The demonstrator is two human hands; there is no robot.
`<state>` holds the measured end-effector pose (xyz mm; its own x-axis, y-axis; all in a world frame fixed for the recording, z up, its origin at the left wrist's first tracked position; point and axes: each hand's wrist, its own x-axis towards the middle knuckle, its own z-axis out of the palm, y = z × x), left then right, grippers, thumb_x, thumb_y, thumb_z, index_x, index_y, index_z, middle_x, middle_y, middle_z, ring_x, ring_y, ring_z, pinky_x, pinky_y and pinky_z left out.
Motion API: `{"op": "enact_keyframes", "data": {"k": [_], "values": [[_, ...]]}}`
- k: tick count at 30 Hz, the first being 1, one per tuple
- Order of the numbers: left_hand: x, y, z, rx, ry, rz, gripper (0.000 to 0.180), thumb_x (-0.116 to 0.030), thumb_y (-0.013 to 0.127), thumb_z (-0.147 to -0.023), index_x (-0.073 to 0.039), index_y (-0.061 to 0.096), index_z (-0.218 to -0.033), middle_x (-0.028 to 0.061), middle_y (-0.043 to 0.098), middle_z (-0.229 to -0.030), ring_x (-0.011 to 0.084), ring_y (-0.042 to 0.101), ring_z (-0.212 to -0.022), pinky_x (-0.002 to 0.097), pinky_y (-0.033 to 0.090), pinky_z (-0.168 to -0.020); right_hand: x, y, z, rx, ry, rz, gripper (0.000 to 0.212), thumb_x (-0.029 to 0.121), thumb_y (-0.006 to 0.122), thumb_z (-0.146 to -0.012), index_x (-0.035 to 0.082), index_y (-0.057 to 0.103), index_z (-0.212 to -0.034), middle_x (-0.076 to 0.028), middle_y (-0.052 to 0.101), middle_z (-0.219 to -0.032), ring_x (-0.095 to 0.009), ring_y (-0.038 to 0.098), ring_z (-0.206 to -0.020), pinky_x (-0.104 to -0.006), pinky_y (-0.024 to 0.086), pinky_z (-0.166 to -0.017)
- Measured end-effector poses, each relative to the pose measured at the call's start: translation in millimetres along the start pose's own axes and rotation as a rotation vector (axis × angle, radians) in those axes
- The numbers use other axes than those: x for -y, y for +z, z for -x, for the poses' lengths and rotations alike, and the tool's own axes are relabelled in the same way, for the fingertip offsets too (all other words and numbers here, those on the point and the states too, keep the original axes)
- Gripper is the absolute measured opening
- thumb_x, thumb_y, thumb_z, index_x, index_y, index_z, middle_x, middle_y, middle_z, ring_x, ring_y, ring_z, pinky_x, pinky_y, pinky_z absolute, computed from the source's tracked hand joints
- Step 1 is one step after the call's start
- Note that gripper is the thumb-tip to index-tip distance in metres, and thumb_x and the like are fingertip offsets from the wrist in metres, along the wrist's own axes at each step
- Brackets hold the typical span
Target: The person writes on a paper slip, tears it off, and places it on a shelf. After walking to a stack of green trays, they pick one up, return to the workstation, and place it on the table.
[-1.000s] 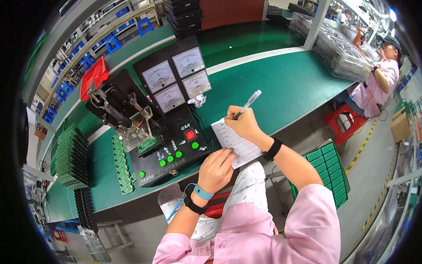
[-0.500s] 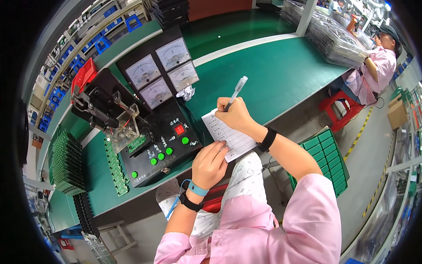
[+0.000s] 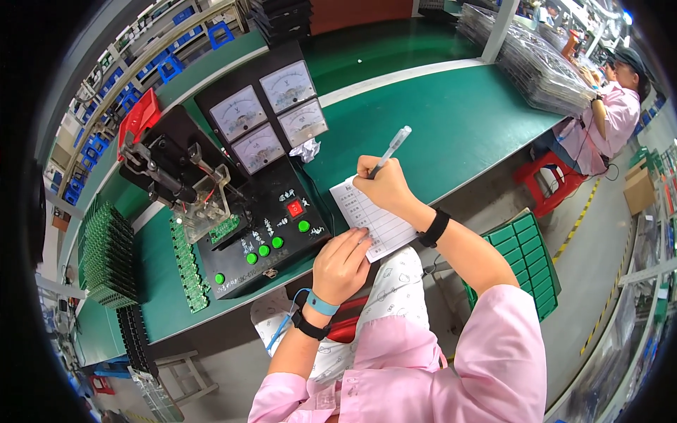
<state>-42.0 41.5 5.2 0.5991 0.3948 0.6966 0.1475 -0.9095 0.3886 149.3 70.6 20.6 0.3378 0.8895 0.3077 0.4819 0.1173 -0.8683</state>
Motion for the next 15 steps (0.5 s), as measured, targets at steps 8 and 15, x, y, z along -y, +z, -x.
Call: {"op": "enact_keyframes", "data": {"k": [8,15], "values": [[0.4,-0.4,2.5,-0.005,-0.004,-0.014,0.027,0.002,0.064,-0.065,-0.001,0.065,-0.092,0.0115,0.066,-0.102,0.0280,0.063,-0.096,0.0362,0.053,-0.080,4.4,0.6,-0.2,-0.014,-0.015,0.026,0.021,-0.001,0.061,-0.072,0.001,0.042,-0.062,0.000,0.035,-0.053,-0.006,0.032,-0.053,-0.0267,0.027,-0.046],[1.0,-2.6,2.8,0.005,-0.013,-0.015,0.027,0.000,0.064,-0.065,-0.002,0.066,-0.092,0.0107,0.066,-0.103,0.0270,0.063,-0.097,0.0353,0.052,-0.081,3.2,2.2,-0.8,-0.024,-0.050,0.044,0.021,-0.001,0.061,-0.071,0.000,0.043,-0.062,-0.002,0.036,-0.052,-0.007,0.032,-0.052,-0.0275,0.028,-0.045]]}}
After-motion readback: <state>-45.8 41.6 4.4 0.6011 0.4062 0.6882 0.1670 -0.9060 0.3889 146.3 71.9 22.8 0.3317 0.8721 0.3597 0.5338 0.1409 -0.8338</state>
